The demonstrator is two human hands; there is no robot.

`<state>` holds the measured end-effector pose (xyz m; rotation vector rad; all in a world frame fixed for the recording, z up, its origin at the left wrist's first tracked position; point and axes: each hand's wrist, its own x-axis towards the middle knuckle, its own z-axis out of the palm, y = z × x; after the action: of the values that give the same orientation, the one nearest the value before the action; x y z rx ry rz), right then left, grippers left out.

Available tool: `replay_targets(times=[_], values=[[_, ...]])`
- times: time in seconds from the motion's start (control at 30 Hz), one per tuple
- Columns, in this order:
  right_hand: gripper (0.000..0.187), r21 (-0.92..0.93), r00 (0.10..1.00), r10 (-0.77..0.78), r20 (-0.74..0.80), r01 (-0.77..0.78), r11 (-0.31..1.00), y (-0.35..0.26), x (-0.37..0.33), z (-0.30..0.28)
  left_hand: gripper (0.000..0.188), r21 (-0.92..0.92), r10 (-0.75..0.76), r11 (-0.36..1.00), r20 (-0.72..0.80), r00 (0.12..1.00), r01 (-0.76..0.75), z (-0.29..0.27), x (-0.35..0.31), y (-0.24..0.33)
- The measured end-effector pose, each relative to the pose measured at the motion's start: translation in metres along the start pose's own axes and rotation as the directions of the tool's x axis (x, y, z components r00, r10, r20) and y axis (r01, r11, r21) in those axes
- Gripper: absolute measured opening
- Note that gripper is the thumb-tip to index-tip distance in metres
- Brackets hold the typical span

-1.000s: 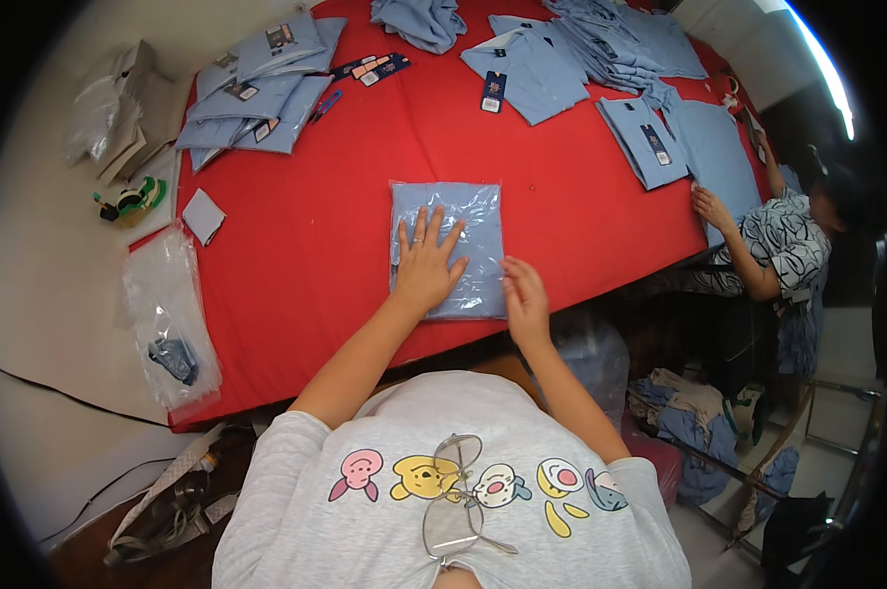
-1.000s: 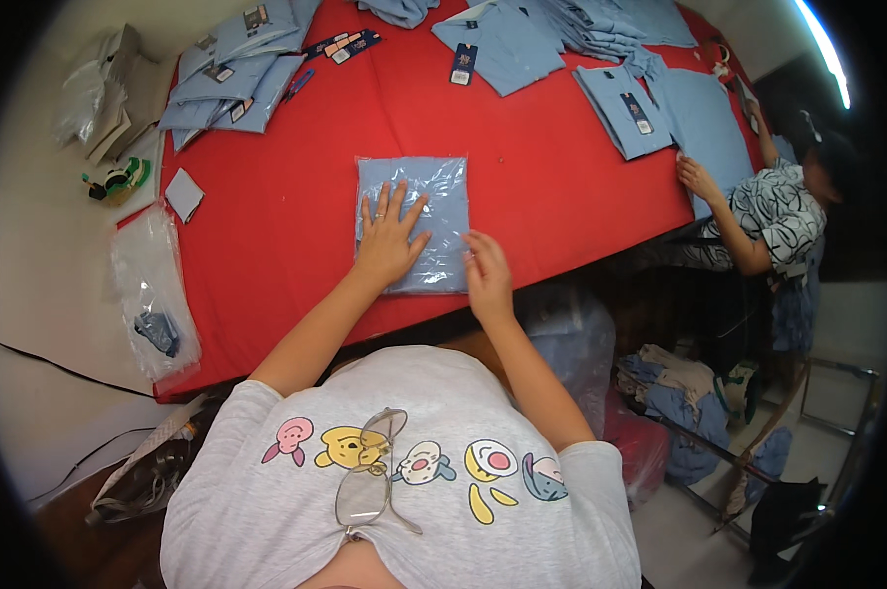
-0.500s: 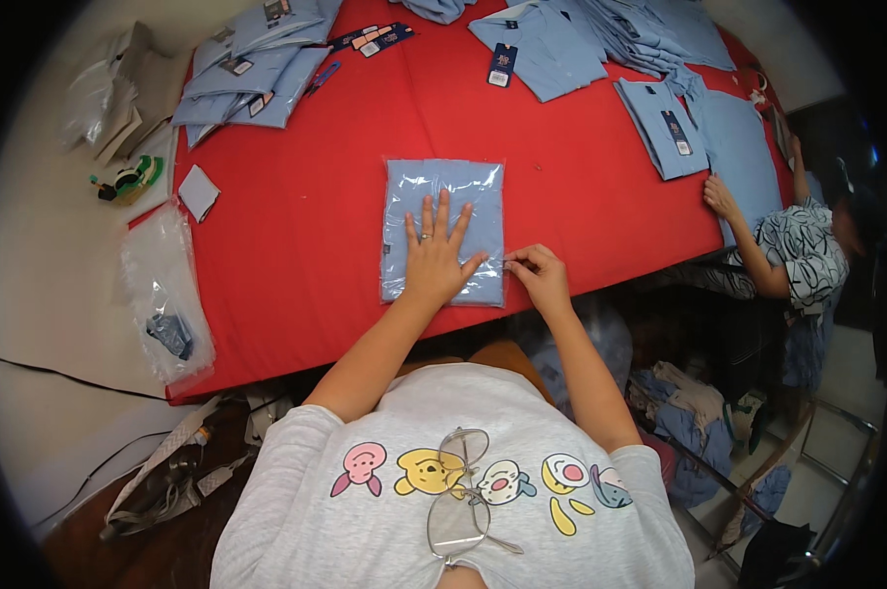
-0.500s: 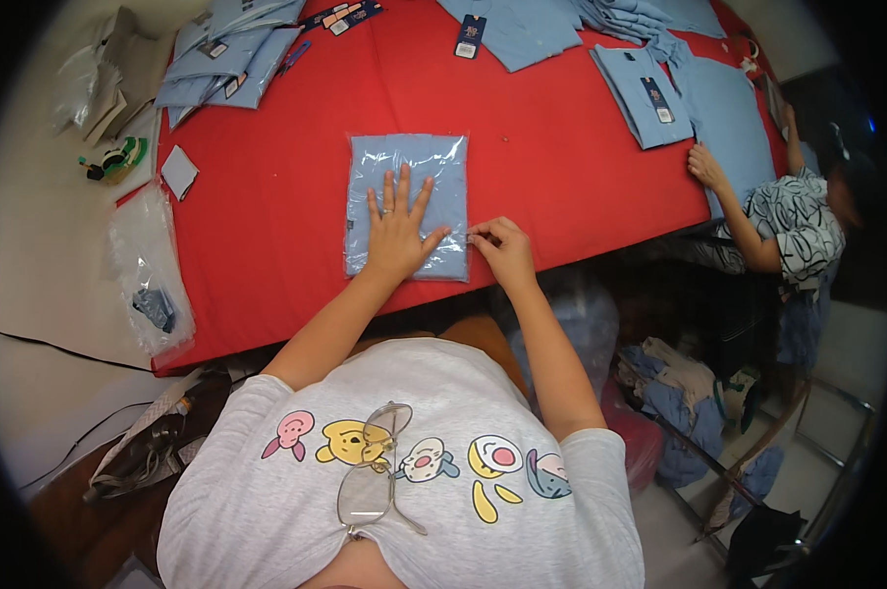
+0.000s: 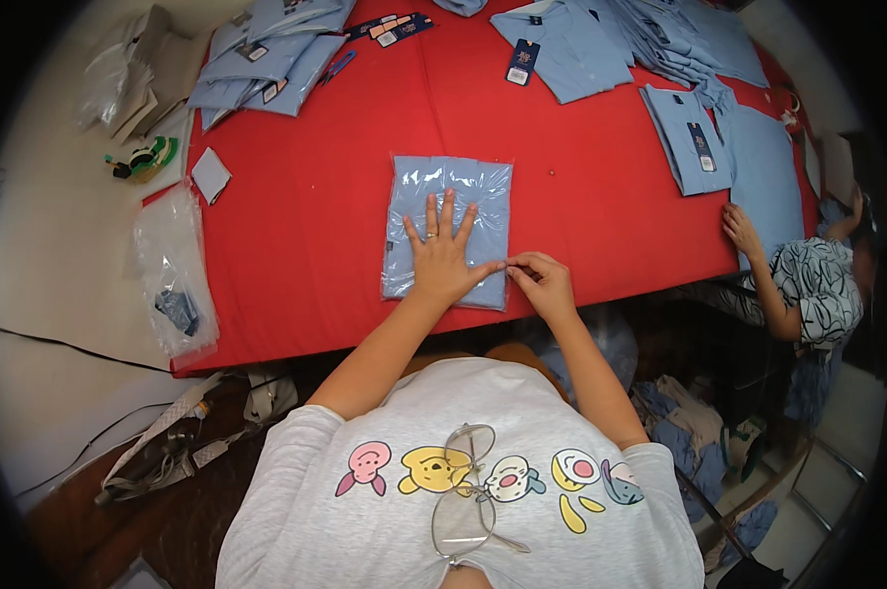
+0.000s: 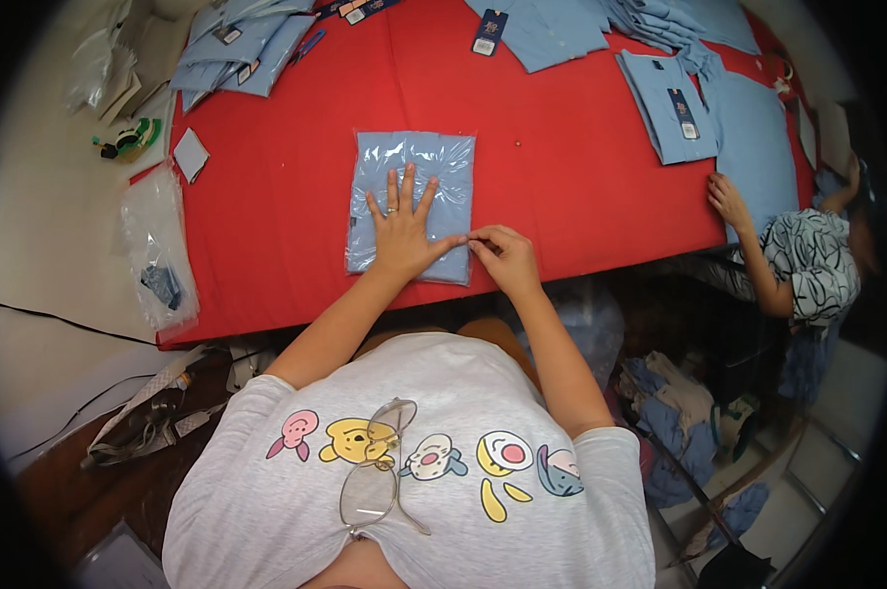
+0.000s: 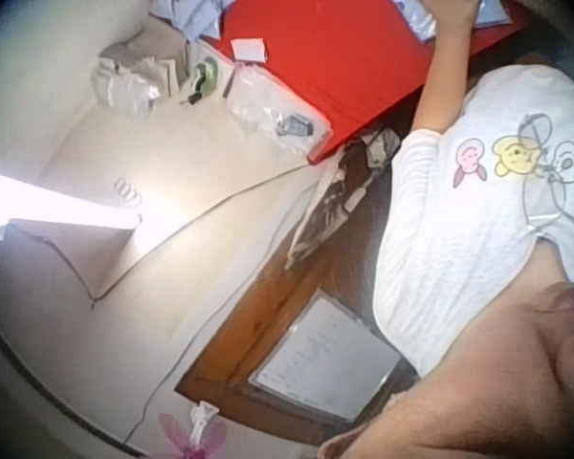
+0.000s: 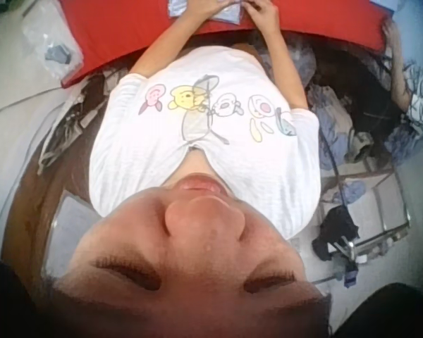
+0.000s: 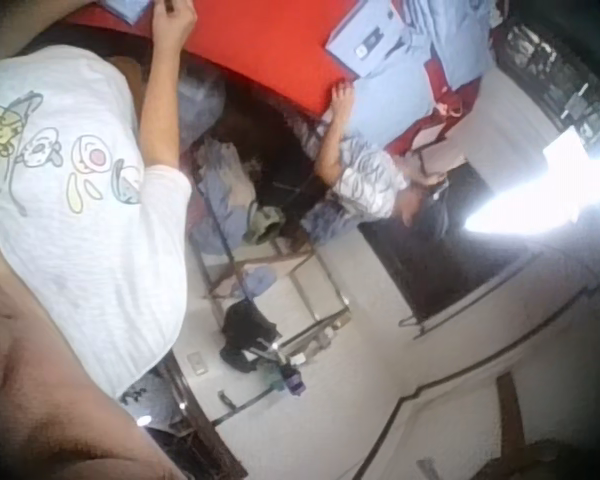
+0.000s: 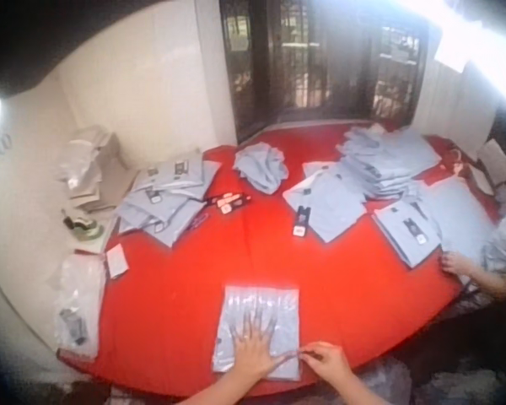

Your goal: The person folds a light blue button-up shirt using a cardboard guide, places it into a clear plastic bag, and seals the bag.

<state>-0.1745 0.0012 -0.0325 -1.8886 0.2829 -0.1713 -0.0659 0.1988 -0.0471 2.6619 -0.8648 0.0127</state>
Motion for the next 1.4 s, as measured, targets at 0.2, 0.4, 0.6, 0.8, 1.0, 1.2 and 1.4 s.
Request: replay_targets(times=[0.2, 0.4, 0.6, 0.8, 1.0, 1.2, 1.4], values=[[0.016, -0.011, 0.998, 0.042, 0.04, -0.042, 0.999, 0.003, 0.003, -0.008, 0.121, 0.016, -0.049, 0.999, 0.003, 0.999, 0.049, 0.002, 0.002, 0.009], [0.014, -0.032, 0.999, -0.003, 0.04, 0.004, 0.999, 0.004, 0.008, -0.011, 0.12, 0.05, -0.047, 0.998, -0.016, 0.999, 0.048, 0.005, 0.002, 0.009], [0.01, -0.101, 0.997, -0.048, 0.067, 0.054, 0.993, 0.004, 0.013, -0.013, 0.119, 0.063, -0.044, 0.997, -0.021, 0.999, 0.045, 0.006, 0.0, 0.008], [0.01, -0.27, 0.985, -0.108, 0.132, 0.14, 0.952, -0.005, 0.017, -0.01, 0.12, 0.073, -0.044, 0.996, -0.03, 0.999, 0.046, 0.006, -0.001, 0.009], [0.007, 0.019, 0.986, 0.167, -0.004, -0.167, 0.986, 0.012, 0.011, -0.012, 0.115, 0.079, -0.04, 0.996, -0.027, 0.999, 0.042, 0.005, 0.0, 0.01], [0.009, -0.201, 0.998, -0.041, 0.054, 0.051, 0.978, 0.006, 0.017, -0.037, 0.107, 0.081, -0.046, 0.996, -0.006, 0.999, 0.046, 0.004, 0.0, 0.01], [0.014, -0.35, 0.983, -0.102, 0.155, 0.151, 0.924, -0.013, 0.019, -0.026, 0.105, 0.063, -0.043, 0.997, -0.009, 0.999, 0.043, 0.002, 0.001, 0.011]])
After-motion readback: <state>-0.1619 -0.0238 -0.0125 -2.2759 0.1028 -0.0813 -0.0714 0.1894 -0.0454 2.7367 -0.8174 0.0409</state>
